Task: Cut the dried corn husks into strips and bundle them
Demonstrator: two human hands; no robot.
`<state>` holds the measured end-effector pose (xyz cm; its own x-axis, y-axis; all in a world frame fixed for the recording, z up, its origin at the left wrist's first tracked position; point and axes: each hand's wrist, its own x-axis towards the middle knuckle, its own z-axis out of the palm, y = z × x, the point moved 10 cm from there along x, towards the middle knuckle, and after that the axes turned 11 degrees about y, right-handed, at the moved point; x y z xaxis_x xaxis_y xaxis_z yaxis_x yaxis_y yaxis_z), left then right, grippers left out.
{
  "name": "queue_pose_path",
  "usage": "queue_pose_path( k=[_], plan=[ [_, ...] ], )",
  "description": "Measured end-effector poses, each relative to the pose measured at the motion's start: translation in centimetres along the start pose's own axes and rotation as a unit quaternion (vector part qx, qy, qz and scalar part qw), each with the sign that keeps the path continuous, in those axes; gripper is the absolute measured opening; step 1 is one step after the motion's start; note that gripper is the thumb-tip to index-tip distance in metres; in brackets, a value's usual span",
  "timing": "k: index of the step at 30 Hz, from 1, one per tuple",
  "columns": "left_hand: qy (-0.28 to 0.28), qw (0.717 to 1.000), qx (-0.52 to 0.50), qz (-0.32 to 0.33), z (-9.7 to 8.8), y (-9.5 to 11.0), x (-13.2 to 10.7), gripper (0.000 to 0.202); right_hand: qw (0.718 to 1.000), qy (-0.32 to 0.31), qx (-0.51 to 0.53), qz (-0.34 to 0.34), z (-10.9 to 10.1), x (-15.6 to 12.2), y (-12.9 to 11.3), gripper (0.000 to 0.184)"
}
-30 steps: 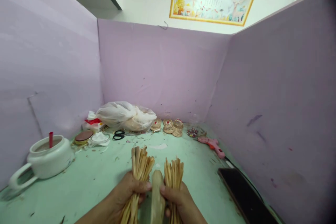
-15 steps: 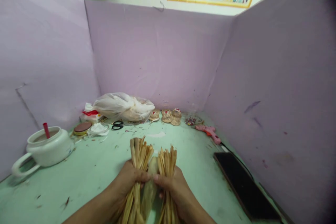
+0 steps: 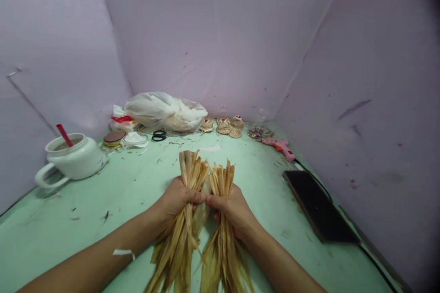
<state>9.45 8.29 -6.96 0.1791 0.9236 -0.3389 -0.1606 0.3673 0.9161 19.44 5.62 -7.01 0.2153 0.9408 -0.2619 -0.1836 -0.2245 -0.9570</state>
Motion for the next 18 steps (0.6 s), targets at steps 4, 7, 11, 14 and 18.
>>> queue_pose_path(
  k=[4, 7, 11, 14, 18],
  plan=[
    [0.027, 1.0, -0.006, -0.005, 0.1, 0.0, -0.4, 0.019, 1.0, 0.018, -0.011, -0.01, 0.1, -0.2, -0.3, 0.017],
    [0.028, 0.999, -0.025, -0.012, 0.6, -0.1, -0.7, 0.023, 0.999, 0.044, -0.021, -0.021, -0.1, 0.0, -0.2, 0.02],
    [0.031, 0.999, -0.039, -0.006, 0.1, 0.2, -0.3, 0.016, 0.996, 0.077, -0.038, -0.029, -1.3, 0.8, -0.1, 0.017],
    [0.043, 0.998, -0.048, -0.018, -1.2, 0.8, 0.6, 0.013, 0.991, 0.131, -0.031, -0.015, -3.7, 1.8, -0.5, 0.012],
    [0.05, 0.991, -0.105, -0.066, -3.6, 2.3, 2.1, 0.014, 0.972, 0.205, 0.116, -0.013, -8.2, 3.1, -2.3, 0.016]
  ],
)
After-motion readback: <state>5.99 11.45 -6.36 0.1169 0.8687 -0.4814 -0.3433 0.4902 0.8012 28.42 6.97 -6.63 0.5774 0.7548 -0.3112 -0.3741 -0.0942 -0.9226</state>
